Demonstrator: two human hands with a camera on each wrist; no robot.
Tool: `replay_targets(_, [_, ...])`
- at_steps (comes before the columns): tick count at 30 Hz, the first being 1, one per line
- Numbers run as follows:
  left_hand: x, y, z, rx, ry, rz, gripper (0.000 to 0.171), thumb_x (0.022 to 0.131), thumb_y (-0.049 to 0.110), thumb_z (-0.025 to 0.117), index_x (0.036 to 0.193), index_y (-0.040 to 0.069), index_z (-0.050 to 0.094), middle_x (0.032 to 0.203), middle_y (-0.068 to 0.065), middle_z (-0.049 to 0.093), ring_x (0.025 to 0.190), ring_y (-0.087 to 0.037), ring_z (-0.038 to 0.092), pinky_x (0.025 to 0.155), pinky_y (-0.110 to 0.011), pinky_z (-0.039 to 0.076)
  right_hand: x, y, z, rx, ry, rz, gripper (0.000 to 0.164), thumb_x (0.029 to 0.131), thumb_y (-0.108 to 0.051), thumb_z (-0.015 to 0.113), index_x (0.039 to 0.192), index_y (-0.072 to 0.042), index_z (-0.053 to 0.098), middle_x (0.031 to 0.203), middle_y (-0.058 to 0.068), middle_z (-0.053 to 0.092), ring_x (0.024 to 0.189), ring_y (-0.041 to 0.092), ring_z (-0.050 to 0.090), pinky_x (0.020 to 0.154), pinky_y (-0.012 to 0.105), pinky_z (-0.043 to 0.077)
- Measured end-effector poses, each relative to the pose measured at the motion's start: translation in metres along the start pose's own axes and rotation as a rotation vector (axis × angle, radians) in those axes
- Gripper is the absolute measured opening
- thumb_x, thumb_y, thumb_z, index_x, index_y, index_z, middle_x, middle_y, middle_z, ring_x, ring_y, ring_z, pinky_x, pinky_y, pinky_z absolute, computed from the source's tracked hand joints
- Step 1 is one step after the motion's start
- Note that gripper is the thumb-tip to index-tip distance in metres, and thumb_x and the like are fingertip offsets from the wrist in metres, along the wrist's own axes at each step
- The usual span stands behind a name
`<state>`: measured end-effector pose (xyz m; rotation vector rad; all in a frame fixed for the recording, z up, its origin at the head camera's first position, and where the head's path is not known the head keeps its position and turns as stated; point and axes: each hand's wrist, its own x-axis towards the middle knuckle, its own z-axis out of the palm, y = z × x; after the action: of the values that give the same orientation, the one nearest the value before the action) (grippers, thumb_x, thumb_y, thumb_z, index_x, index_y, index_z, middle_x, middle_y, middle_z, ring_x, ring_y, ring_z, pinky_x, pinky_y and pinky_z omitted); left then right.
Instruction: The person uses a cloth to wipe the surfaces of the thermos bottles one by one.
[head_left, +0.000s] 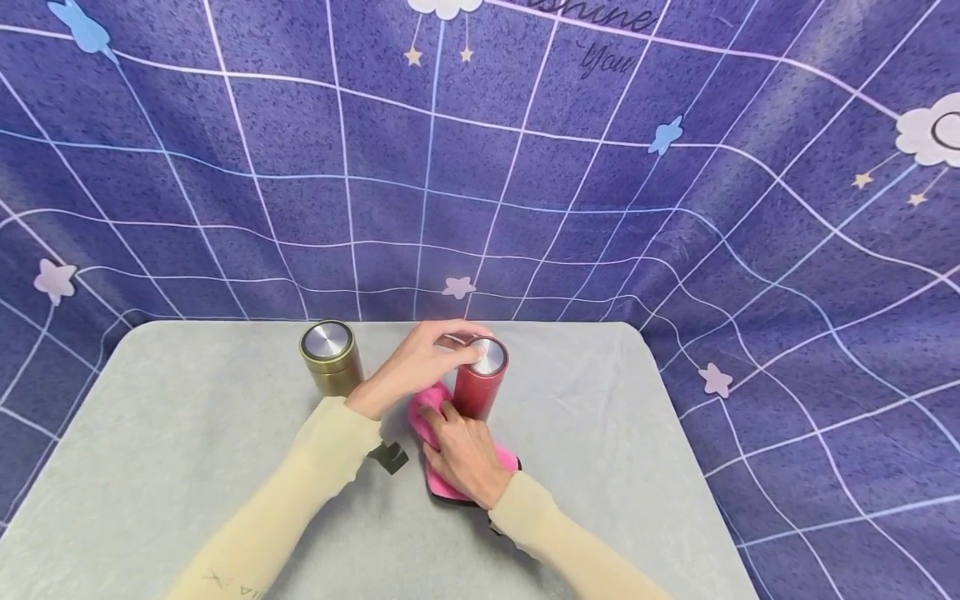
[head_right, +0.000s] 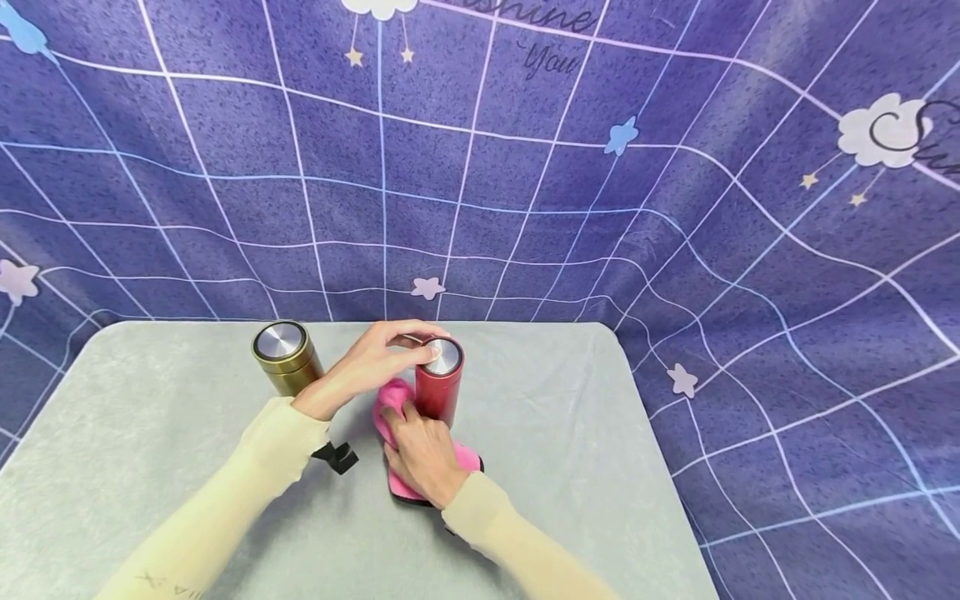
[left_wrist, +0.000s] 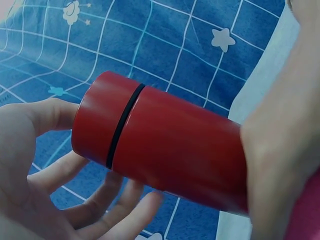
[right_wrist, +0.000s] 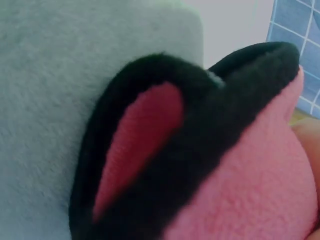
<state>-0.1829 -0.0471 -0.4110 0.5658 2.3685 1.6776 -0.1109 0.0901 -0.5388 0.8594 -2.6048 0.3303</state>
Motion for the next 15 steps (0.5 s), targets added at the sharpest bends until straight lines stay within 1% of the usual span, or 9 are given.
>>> replay_targets(5, [0.0, -0.003, 0.001, -0.032, -0.02, 0.011, 0.032, 0.099, 0.025, 0.076, 0.131, 0.025, 0.077, 0.127, -0.002, 0.075, 0.107, -0.024, 0.076, 0.088, -0.042, 0.062, 0.002, 0.0, -0.01, -0.003, 0.014, -0.005, 0.047, 0.08, -0.019, 0.09, 0.124, -0.014, 0.074, 0.091, 0.002, 0.064, 0.065, 0.016, 0.068, 0.052, 0.031, 0.059])
replay_targets(7, [0.0, -0.003, 0.001, -0.032, -0.026, 0.012, 0.034, 0.1, 0.026, 0.076, 0.133, 0.024, 0.076, 0.129, -0.002, 0.075, 0.109, -0.023, 0.076, 0.09, -0.041, 0.062, 0.003, 0.0, -0.016, -0.002, 0.023, -0.002, 0.046, 0.081, -0.02, 0.09, 0.123, -0.013, 0.074, 0.093, 0.003, 0.065, 0.067, 0.017, 0.069, 0.054, 0.032, 0.06])
replay_targets(12, [-0.001, -0.004, 0.001, -0.032, -0.031, -0.009, 0.036, 0.101, 0.026, 0.075, 0.136, 0.021, 0.075, 0.132, -0.004, 0.073, 0.112, -0.023, 0.075, 0.096, -0.041, 0.061, 0.005, -0.001, -0.03, 0.012, 0.055, 0.005, 0.045, 0.081, -0.018, 0.09, 0.123, -0.012, 0.073, 0.098, 0.003, 0.066, 0.071, 0.017, 0.071, 0.056, 0.034, 0.062])
replay_targets(15, [-0.001, -0.004, 0.001, -0.034, -0.035, -0.013, 0.038, 0.101, 0.025, 0.075, 0.138, 0.018, 0.074, 0.133, -0.006, 0.073, 0.114, -0.025, 0.075, 0.095, -0.041, 0.062, 0.006, -0.001, -0.038, 0.012, 0.074, 0.002, 0.045, 0.081, -0.018, 0.089, 0.122, -0.013, 0.072, 0.1, 0.003, 0.066, 0.071, 0.017, 0.07, 0.055, 0.034, 0.062])
